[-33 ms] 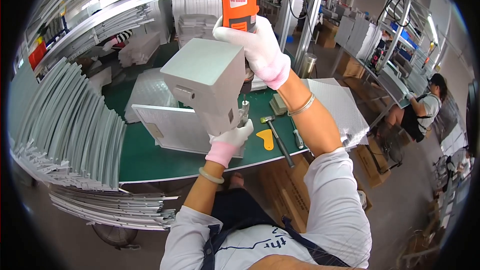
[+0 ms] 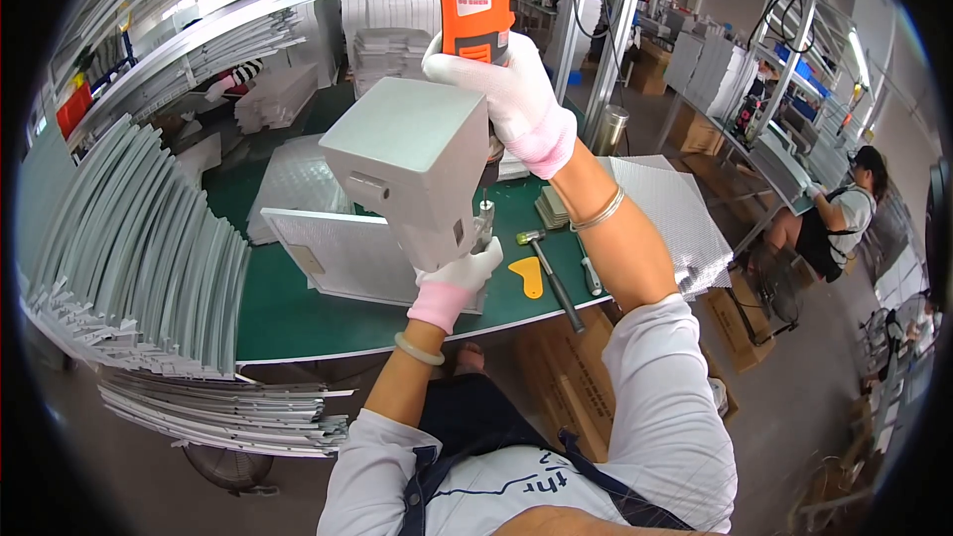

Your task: Assembling mesh filters by attaching components and using tools like an electric screwdriver and hammer.

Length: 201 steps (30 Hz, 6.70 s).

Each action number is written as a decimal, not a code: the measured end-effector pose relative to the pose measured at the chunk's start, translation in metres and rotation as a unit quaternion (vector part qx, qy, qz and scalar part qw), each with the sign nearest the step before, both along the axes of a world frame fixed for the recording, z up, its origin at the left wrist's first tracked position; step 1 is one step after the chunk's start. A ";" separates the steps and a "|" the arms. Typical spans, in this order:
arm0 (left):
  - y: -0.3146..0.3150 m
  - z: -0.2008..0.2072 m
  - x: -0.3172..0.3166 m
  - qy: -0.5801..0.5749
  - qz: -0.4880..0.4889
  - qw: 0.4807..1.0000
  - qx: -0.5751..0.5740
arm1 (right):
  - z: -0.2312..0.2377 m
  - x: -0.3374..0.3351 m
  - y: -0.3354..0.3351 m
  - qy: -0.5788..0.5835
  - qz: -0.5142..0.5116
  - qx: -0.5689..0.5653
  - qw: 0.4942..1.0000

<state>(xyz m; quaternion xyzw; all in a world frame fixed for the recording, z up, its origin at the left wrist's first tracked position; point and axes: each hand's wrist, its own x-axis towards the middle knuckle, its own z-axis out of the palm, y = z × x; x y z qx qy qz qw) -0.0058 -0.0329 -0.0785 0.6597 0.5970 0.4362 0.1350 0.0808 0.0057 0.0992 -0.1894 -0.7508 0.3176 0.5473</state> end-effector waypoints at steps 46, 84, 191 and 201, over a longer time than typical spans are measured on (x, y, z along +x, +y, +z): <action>-0.003 0.005 -0.182 -0.031 0.022 0.999 0.010 | 0.036 0.106 0.032 -0.022 -0.226 -0.078 0.971; 0.037 0.080 0.005 0.231 -0.024 0.924 0.305 | 0.117 0.061 -0.010 0.126 -0.075 0.110 0.983; 0.055 -0.164 -0.240 0.013 0.248 0.928 -0.280 | -0.334 0.137 0.009 -0.568 -0.449 -0.223 0.653; 0.042 -0.157 -0.243 0.149 0.283 0.929 -0.185 | -0.335 0.144 0.025 -0.697 -0.392 -0.103 0.592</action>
